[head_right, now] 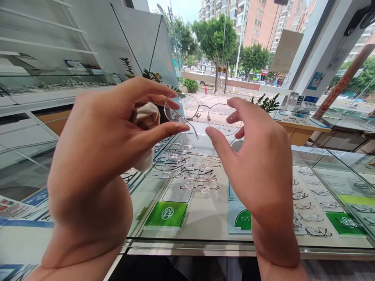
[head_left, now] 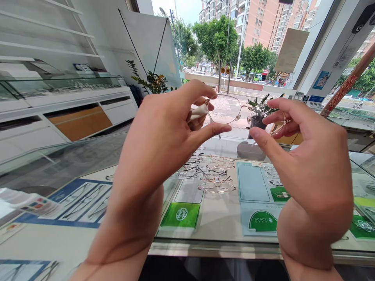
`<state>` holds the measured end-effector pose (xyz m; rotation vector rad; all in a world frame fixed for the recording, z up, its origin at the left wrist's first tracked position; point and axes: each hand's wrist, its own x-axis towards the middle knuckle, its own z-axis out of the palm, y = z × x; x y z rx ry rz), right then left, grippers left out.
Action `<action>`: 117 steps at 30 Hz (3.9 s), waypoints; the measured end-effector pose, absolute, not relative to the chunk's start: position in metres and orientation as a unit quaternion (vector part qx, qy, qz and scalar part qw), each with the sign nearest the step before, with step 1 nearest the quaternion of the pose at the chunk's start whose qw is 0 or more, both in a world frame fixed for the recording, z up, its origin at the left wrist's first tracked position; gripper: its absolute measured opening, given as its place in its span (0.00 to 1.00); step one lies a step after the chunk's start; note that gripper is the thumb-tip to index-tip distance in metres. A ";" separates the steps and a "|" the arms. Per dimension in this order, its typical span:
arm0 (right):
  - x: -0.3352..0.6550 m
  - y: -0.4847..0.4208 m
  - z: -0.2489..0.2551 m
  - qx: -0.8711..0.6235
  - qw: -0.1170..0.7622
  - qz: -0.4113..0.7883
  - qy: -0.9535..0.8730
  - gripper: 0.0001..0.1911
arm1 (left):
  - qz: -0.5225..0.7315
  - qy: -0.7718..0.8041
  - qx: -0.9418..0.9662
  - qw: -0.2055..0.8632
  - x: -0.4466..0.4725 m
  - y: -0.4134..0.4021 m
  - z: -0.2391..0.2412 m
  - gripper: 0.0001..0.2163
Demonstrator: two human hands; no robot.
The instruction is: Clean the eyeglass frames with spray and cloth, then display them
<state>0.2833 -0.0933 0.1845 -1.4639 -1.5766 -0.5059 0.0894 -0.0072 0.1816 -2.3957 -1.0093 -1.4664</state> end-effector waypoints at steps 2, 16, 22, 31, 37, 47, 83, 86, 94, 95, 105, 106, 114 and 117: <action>0.283 -0.093 0.184 -0.591 0.451 -0.200 -0.638 0.20 | -0.490 -0.338 -0.800 0.073 0.090 -0.007 0.181 0.22; 0.278 -0.094 0.186 -0.594 0.447 -0.239 -0.624 0.16 | -0.459 -0.344 -0.817 0.063 0.096 -0.010 0.183 0.20; 0.277 -0.096 0.187 -0.595 0.447 -0.250 -0.619 0.15 | -0.462 -0.340 -0.819 0.029 0.095 -0.012 0.183 0.18; 0.280 -0.095 0.187 -0.552 0.432 -0.238 -0.672 0.16 | -0.480 -0.352 -0.804 0.015 0.095 -0.015 0.181 0.18; 0.277 -0.100 0.187 -0.573 0.462 -0.196 -0.648 0.20 | -0.507 -0.347 -0.788 0.036 0.094 -0.013 0.183 0.19; 0.276 -0.104 0.185 -0.583 0.477 -0.155 -0.639 0.29 | -0.520 -0.340 -0.783 0.027 0.092 -0.019 0.186 0.20; 0.287 -0.098 0.181 -0.540 0.488 -0.228 -0.646 0.20 | -0.552 -0.330 -0.766 0.020 0.088 -0.007 0.183 0.21; 0.287 -0.097 0.180 -0.541 0.486 -0.232 -0.646 0.20 | -0.546 -0.337 -0.767 0.022 0.089 -0.007 0.184 0.21; 0.287 -0.098 0.180 -0.538 0.497 -0.221 -0.644 0.21 | -0.555 -0.332 -0.763 0.016 0.088 -0.009 0.183 0.22; 0.287 -0.098 0.180 -0.539 0.500 -0.218 -0.642 0.20 | -0.559 -0.330 -0.760 0.021 0.088 -0.009 0.183 0.22; 0.292 -0.089 0.176 -0.528 0.527 -0.235 -0.624 0.20 | -0.663 -0.202 -0.718 0.060 0.088 0.006 0.180 0.20; 0.292 -0.089 0.176 -0.530 0.526 -0.233 -0.623 0.21 | -0.669 -0.193 -0.716 0.063 0.088 0.009 0.179 0.20; 0.291 -0.088 0.176 -0.542 0.529 -0.216 -0.616 0.22 | -0.677 -0.173 -0.711 0.078 0.089 0.011 0.179 0.23; 0.289 -0.088 0.176 -0.540 0.532 -0.211 -0.617 0.21 | -0.680 -0.170 -0.707 0.093 0.089 0.012 0.179 0.22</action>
